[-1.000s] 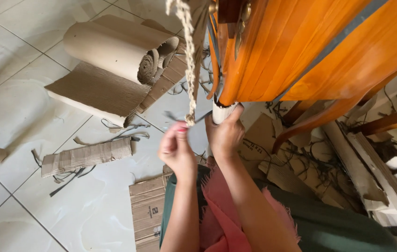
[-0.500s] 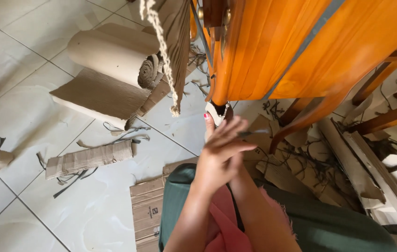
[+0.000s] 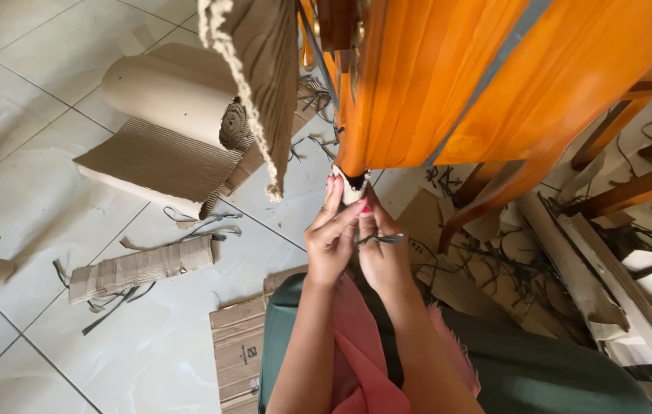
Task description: Wrapping a wooden chair leg with corrugated cardboard for protection using scissors to cut the material.
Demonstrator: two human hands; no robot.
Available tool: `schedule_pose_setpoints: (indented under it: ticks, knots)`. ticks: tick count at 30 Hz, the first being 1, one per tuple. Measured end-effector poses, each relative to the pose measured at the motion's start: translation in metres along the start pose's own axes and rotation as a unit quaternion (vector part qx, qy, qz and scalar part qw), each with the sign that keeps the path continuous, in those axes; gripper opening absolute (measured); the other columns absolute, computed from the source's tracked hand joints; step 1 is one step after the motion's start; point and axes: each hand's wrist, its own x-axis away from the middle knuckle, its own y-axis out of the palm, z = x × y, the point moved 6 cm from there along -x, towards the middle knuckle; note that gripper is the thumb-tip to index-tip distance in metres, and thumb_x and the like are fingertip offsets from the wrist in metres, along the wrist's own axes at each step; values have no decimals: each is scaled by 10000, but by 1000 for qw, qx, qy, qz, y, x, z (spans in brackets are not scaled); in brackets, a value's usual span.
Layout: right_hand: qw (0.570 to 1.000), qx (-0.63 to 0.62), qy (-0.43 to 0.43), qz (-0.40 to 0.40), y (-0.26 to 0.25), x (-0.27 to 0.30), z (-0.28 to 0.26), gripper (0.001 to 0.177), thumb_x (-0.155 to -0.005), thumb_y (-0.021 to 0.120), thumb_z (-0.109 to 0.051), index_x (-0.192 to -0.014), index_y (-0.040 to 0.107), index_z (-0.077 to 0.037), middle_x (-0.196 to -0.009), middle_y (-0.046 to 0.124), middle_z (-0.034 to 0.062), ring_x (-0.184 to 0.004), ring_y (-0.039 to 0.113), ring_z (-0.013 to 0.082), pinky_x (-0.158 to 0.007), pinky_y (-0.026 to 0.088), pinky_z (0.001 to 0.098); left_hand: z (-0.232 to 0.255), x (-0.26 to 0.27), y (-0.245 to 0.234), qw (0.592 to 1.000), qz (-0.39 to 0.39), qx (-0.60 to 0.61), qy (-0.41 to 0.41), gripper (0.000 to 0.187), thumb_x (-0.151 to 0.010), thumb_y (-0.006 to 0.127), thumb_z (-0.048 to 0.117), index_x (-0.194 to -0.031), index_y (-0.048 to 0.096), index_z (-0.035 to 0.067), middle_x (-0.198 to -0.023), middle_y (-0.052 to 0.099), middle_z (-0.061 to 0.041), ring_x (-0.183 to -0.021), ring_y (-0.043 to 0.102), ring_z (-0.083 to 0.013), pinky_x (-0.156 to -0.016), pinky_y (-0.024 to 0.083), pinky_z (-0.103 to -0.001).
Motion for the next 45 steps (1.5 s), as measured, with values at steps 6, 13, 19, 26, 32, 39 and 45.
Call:
schedule_pose_setpoints:
  ticks: [6,13,19,26,32,39,45]
  knots:
    - [988,135,-54,50,-25,12,19,229,-1007,627,-156,-1180,776,-137,-804,773,136,-749,769,296,-601,570,394,-8,5,19,997,-7,-78,-2,290,-999,661,61,-1218,771,215,-1665,313,-153,-1547,235,-379,-1262,281,-508]
    - [999,34,-23,-9,-54,8,-10,309,-923,707,-48,-1211,781,-130,-711,771,70,-559,600,59,-509,463,230,-13,-7,17,993,-53,-103,-28,197,-1043,591,227,-1039,785,264,-1683,187,-289,-1534,247,-502,-1247,297,-565]
    - [998,43,-9,-50,-97,21,2,298,-923,698,-56,-1202,787,-114,-645,740,48,-515,554,77,-518,470,238,-25,0,26,989,-59,-127,-41,160,-1047,572,252,-968,688,174,-1649,190,-340,-1498,234,-593,-1219,264,-654]
    - [976,79,201,6,-177,40,66,252,-973,653,-80,-1188,784,-90,-644,632,78,-530,456,120,-498,362,264,-21,2,27,988,-81,-128,-26,163,-992,499,24,-988,617,137,-1642,119,-352,-1521,142,-628,-1230,250,-698]
    - [967,212,133,-55,-170,38,100,341,-941,680,-82,-1277,737,-83,-1119,763,170,-957,703,319,-791,528,436,-20,2,30,988,-69,-133,-29,156,-1015,499,35,-970,610,134,-1645,115,-346,-1533,141,-605,-1246,225,-683]
    - [989,46,-126,-54,-78,15,49,498,-901,785,-231,-1340,652,-38,-1286,685,175,-1177,670,352,-994,515,492,-25,6,35,989,-33,-145,-25,114,-1028,597,153,-930,655,154,-1646,150,-362,-1513,219,-585,-1220,218,-659]
    - [979,-188,4,-83,-45,24,73,382,-957,656,-14,-1336,637,19,-1316,708,181,-1207,647,229,-1033,506,462,-21,5,34,989,-31,-143,-21,109,-1024,618,205,-942,653,143,-1633,144,-390,-1507,226,-589,-1224,216,-641]
